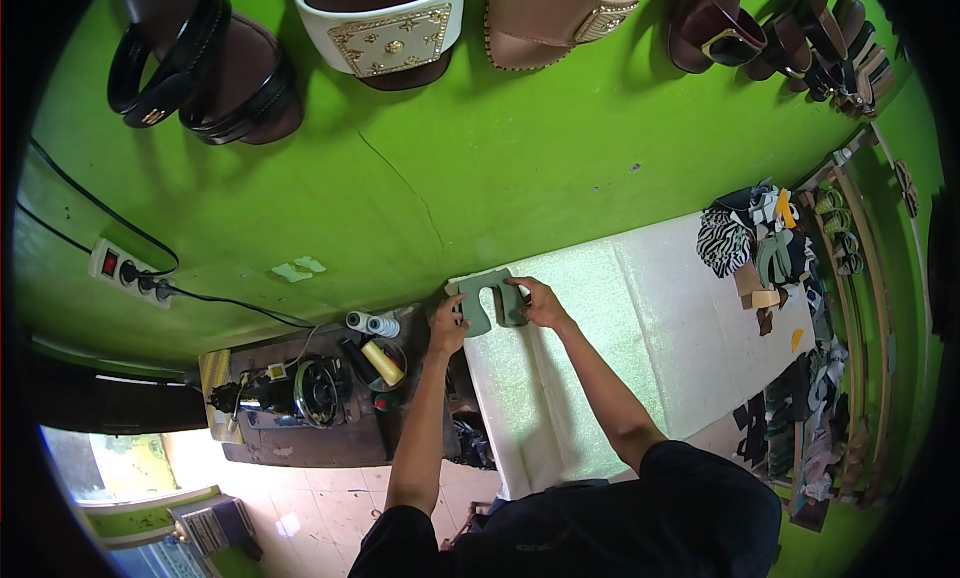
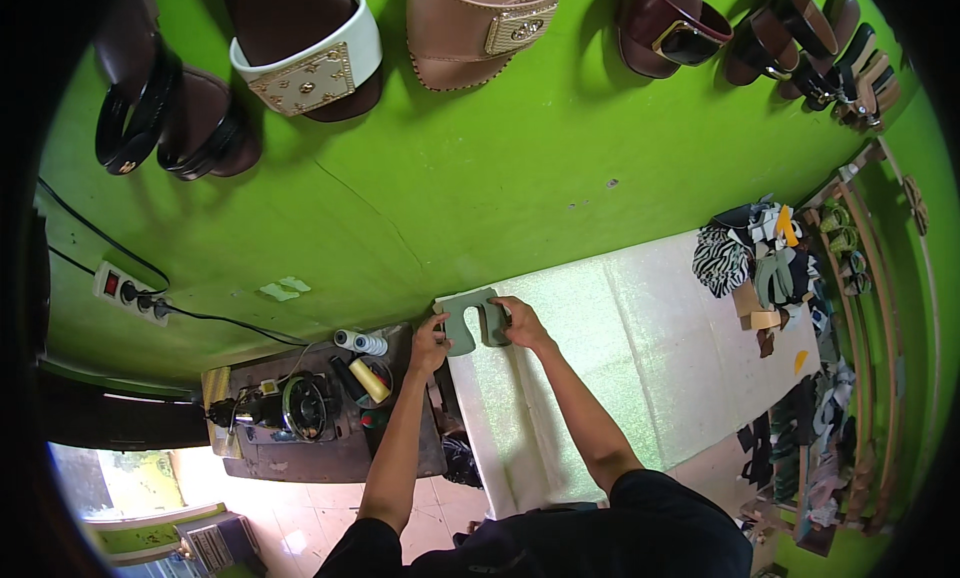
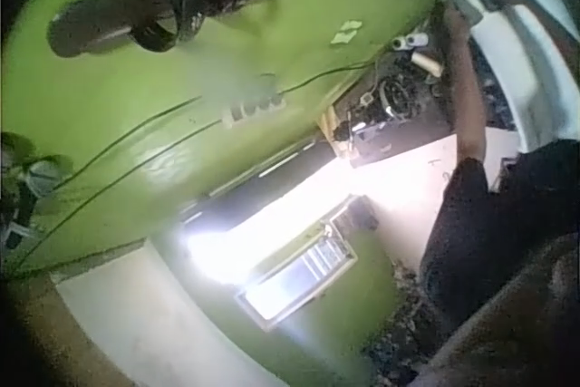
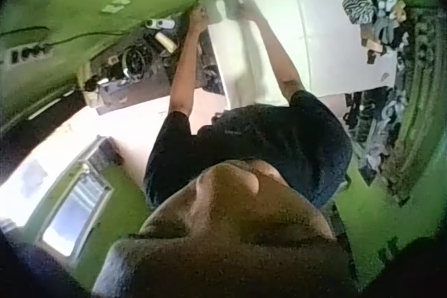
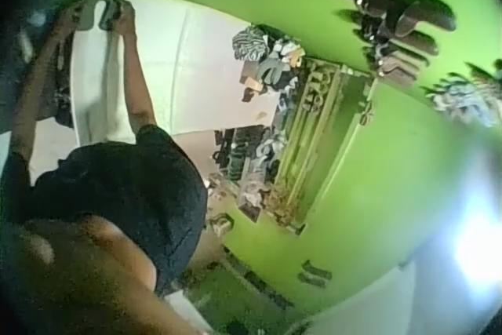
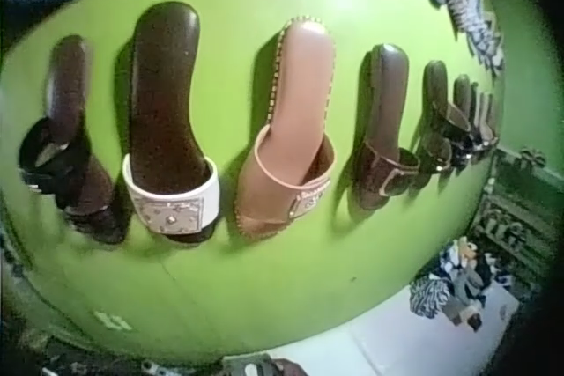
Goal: Sort and stack precut shoe material components on a workbench.
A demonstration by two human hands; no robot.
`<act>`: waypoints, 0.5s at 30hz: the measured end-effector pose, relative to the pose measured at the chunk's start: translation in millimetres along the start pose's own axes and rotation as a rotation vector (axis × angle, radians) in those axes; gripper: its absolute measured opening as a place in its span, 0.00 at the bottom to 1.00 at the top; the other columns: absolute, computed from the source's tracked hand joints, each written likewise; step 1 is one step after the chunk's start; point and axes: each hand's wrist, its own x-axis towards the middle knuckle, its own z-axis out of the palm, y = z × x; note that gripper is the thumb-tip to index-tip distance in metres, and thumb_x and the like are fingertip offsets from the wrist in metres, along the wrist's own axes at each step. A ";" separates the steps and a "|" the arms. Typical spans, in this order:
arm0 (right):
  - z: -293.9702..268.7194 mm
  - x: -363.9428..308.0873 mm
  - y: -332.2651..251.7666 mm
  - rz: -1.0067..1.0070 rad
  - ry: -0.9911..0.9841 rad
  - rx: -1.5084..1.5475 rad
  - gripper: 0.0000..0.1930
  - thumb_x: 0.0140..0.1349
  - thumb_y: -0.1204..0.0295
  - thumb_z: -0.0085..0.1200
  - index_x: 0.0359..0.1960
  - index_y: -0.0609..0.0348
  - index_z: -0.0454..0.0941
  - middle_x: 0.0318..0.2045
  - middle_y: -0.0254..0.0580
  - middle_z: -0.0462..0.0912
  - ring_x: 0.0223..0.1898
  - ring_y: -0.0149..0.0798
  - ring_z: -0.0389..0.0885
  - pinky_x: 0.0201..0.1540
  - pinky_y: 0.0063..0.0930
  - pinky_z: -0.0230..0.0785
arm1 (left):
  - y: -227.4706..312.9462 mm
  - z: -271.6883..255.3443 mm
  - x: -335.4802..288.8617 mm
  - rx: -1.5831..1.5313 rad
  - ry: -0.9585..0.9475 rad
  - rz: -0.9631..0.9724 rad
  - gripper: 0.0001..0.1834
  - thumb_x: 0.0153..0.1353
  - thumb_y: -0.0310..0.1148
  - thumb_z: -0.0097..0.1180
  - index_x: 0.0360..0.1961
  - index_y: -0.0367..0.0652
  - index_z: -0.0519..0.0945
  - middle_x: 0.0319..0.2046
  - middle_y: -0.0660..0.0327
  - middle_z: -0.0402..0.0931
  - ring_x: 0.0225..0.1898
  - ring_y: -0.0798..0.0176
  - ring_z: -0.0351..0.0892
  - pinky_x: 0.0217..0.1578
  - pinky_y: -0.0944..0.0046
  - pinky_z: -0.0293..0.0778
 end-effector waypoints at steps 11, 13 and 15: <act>10.4 -3.3 -11.4 -0.047 0.031 -0.318 0.39 0.41 0.82 0.67 0.62 0.53 0.72 0.57 0.49 0.74 0.53 0.56 0.76 0.59 0.41 0.72 | 17.5 2.5 -12.2 0.438 0.053 0.088 0.39 0.45 0.19 0.71 0.61 0.49 0.74 0.58 0.54 0.65 0.61 0.49 0.64 0.61 0.52 0.67; 5.3 -5.6 -19.5 -0.069 0.064 -0.480 0.41 0.41 0.80 0.67 0.64 0.50 0.70 0.62 0.46 0.72 0.55 0.56 0.74 0.59 0.41 0.72 | 32.0 1.1 -12.1 0.536 0.050 0.119 0.42 0.46 0.22 0.72 0.65 0.52 0.71 0.67 0.58 0.57 0.67 0.48 0.56 0.64 0.44 0.62; 2.0 -1.7 -13.5 -0.115 0.045 -0.502 0.42 0.42 0.80 0.67 0.64 0.50 0.69 0.64 0.42 0.70 0.53 0.56 0.75 0.58 0.41 0.73 | 39.6 1.2 -7.0 0.601 -0.040 0.096 0.43 0.48 0.25 0.71 0.67 0.54 0.68 0.70 0.62 0.54 0.68 0.48 0.55 0.64 0.40 0.61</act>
